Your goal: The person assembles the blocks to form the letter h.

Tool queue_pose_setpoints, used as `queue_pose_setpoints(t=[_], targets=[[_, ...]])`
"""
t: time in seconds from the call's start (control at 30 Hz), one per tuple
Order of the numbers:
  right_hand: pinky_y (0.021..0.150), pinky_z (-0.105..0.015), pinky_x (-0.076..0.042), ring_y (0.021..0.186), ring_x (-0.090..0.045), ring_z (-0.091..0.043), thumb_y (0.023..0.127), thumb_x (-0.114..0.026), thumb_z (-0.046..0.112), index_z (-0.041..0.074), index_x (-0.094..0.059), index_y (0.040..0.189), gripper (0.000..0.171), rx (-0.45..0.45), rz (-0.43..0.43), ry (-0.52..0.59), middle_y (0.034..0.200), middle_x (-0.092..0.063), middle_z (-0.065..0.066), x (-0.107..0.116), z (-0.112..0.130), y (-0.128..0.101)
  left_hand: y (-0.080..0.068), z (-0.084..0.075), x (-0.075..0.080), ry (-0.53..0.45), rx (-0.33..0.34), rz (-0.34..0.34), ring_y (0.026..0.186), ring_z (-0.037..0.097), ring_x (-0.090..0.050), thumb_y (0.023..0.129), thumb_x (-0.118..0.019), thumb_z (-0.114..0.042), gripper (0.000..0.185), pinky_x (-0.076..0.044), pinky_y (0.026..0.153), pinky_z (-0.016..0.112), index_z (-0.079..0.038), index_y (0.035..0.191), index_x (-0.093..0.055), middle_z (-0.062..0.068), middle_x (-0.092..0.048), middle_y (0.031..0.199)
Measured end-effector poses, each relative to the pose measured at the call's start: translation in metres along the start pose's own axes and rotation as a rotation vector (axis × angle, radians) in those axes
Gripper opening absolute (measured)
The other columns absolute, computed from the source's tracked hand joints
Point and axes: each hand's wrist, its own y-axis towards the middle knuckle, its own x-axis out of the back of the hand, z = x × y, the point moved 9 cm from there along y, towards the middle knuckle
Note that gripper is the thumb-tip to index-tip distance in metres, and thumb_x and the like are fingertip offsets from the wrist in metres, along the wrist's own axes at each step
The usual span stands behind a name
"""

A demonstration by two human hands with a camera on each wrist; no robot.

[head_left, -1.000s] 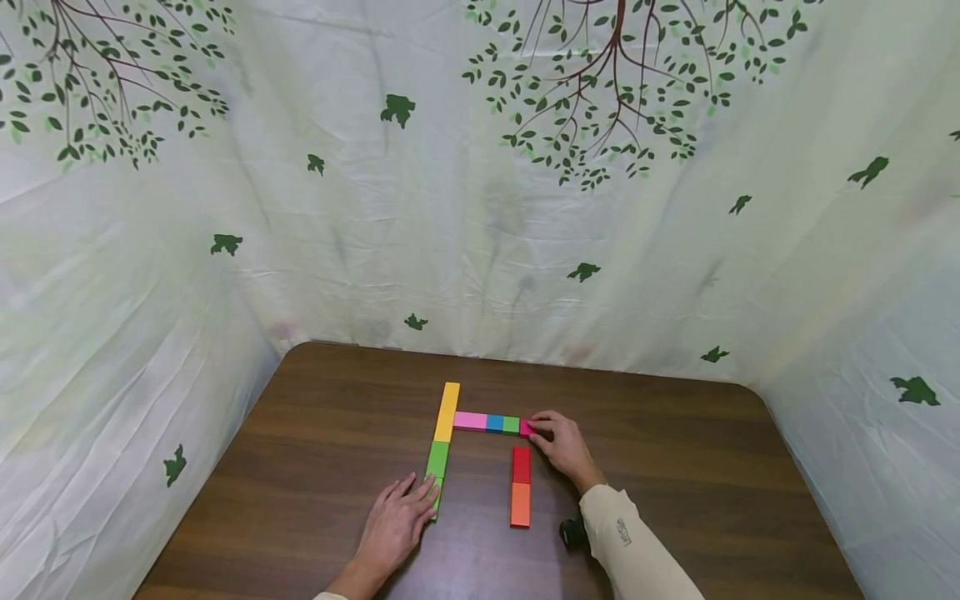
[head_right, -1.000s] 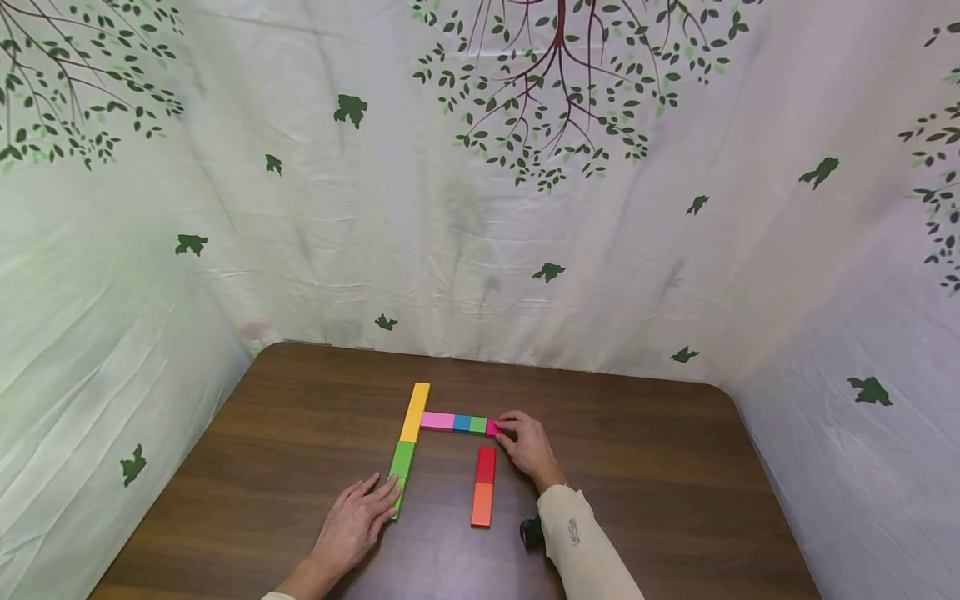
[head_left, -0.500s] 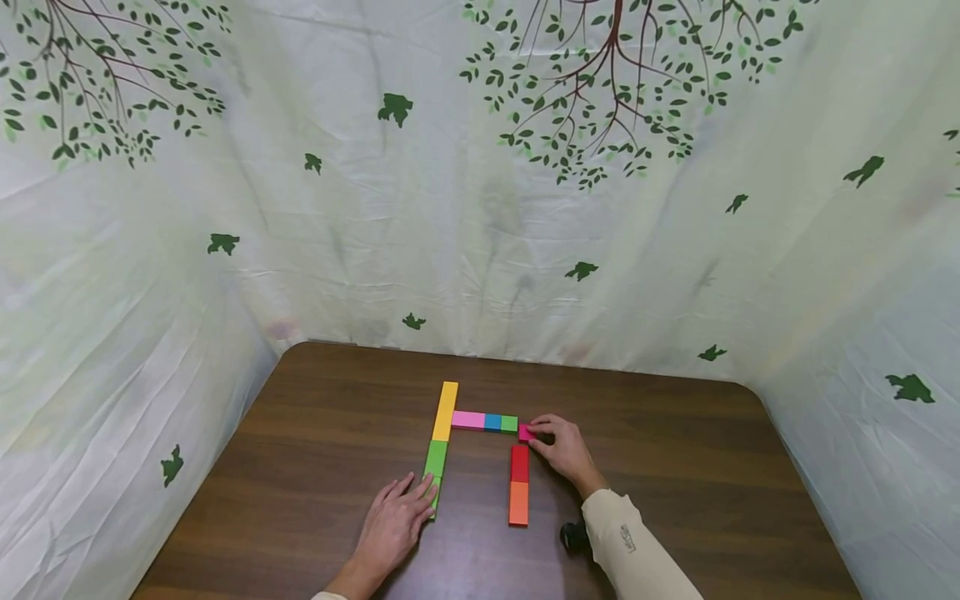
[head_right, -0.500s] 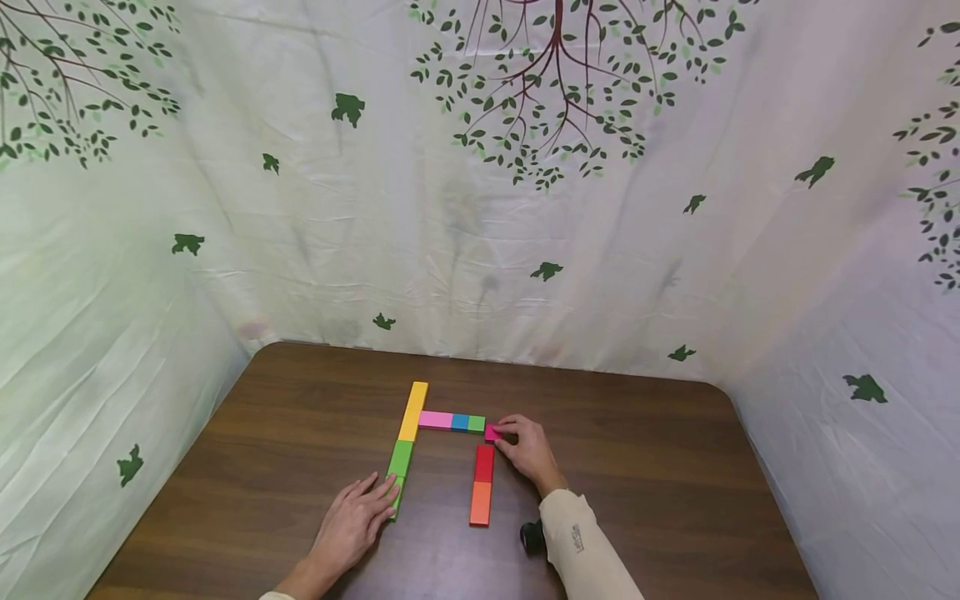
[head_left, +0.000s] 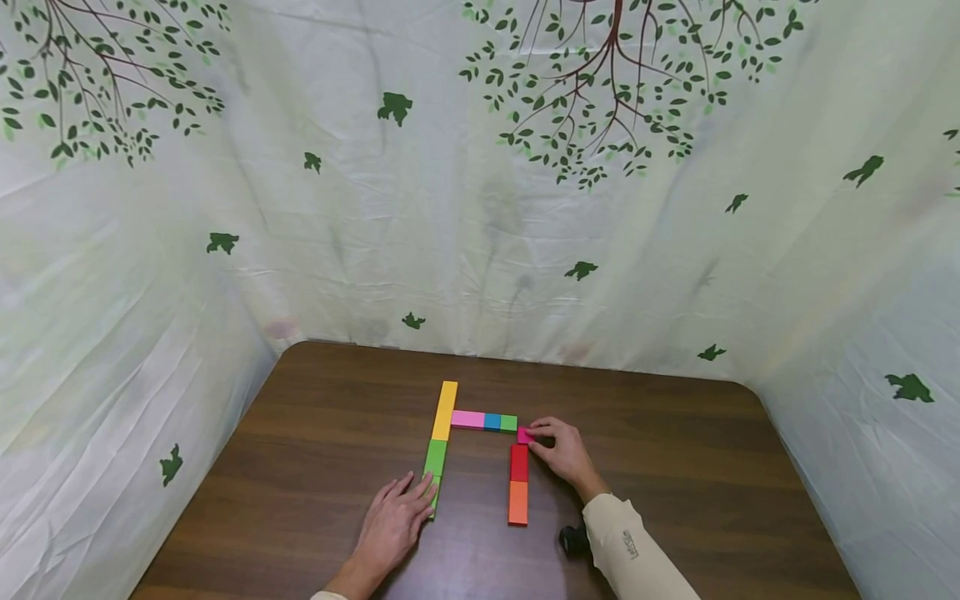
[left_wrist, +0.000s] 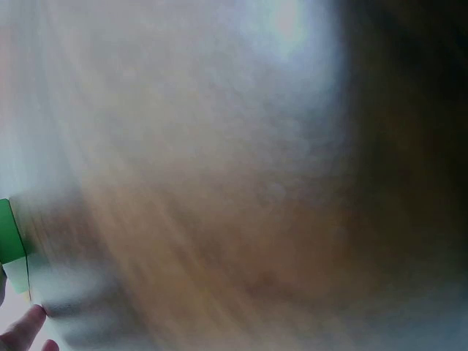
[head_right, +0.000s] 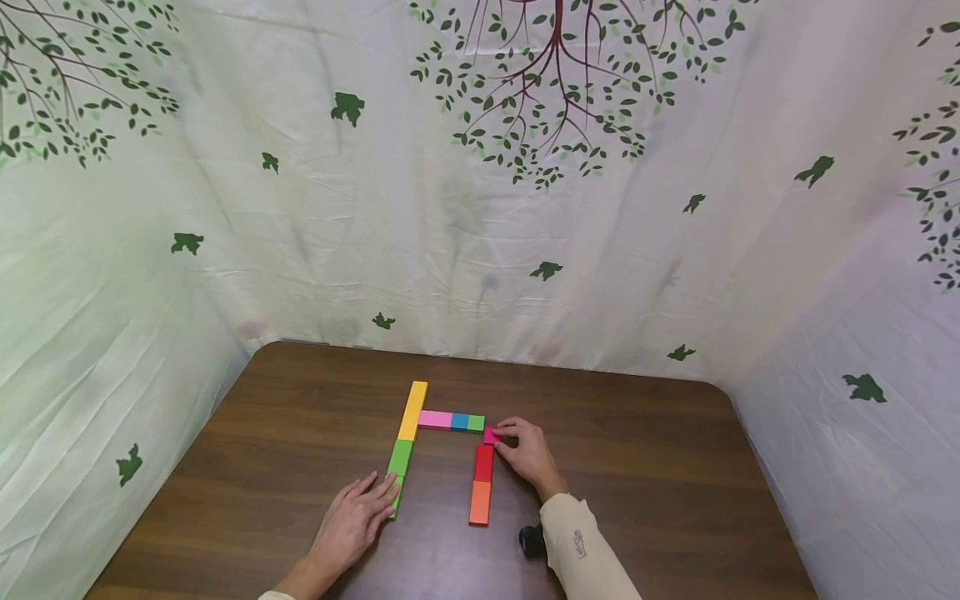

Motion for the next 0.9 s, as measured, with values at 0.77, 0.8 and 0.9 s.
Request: queue_pose_setpoints(t=[0.77, 0.8, 0.9], targets=[[0.092, -0.047, -0.049, 0.102, -0.060, -0.024, 0.082, -0.074, 0.007, 0.007, -0.076, 0.101, 0.019, 0.065, -0.014, 0.036, 0.106, -0.066, -0.002, 0.0007, 0.0052, -0.0045, 0.0000, 0.0003, -0.0001, -0.017, 0.018, 0.012, 0.115, 0.033, -0.060, 0.081, -0.075, -0.021, 0.033, -0.045, 0.095, 0.051, -0.013, 0.112, -0.073, 0.002, -0.066, 0.123], [0.092, -0.047, -0.049, 0.102, -0.060, -0.024, 0.082, -0.074, 0.007, 0.007, -0.076, 0.101, 0.019, 0.068, -0.016, 0.038, 0.106, -0.066, -0.002, 0.0006, 0.0052, -0.0047, -0.0002, 0.0002, 0.0002, -0.019, 0.017, 0.008, 0.115, 0.033, -0.060, 0.081, -0.075, -0.021, 0.033, -0.045, 0.094, 0.052, -0.013, 0.112, -0.074, 0.002, -0.066, 0.123], [0.091, -0.047, -0.049, 0.101, -0.060, -0.024, 0.082, -0.074, 0.006, 0.007, -0.076, 0.101, 0.019, 0.076, -0.021, 0.047, 0.105, -0.066, -0.002, 0.0009, 0.0060, -0.0052, -0.0008, -0.0002, 0.0012, -0.019, 0.010, -0.008, 0.114, 0.034, -0.061, 0.080, -0.076, -0.021, 0.033, -0.045, 0.093, 0.052, -0.012, 0.111, -0.074, 0.003, -0.067, 0.122]])
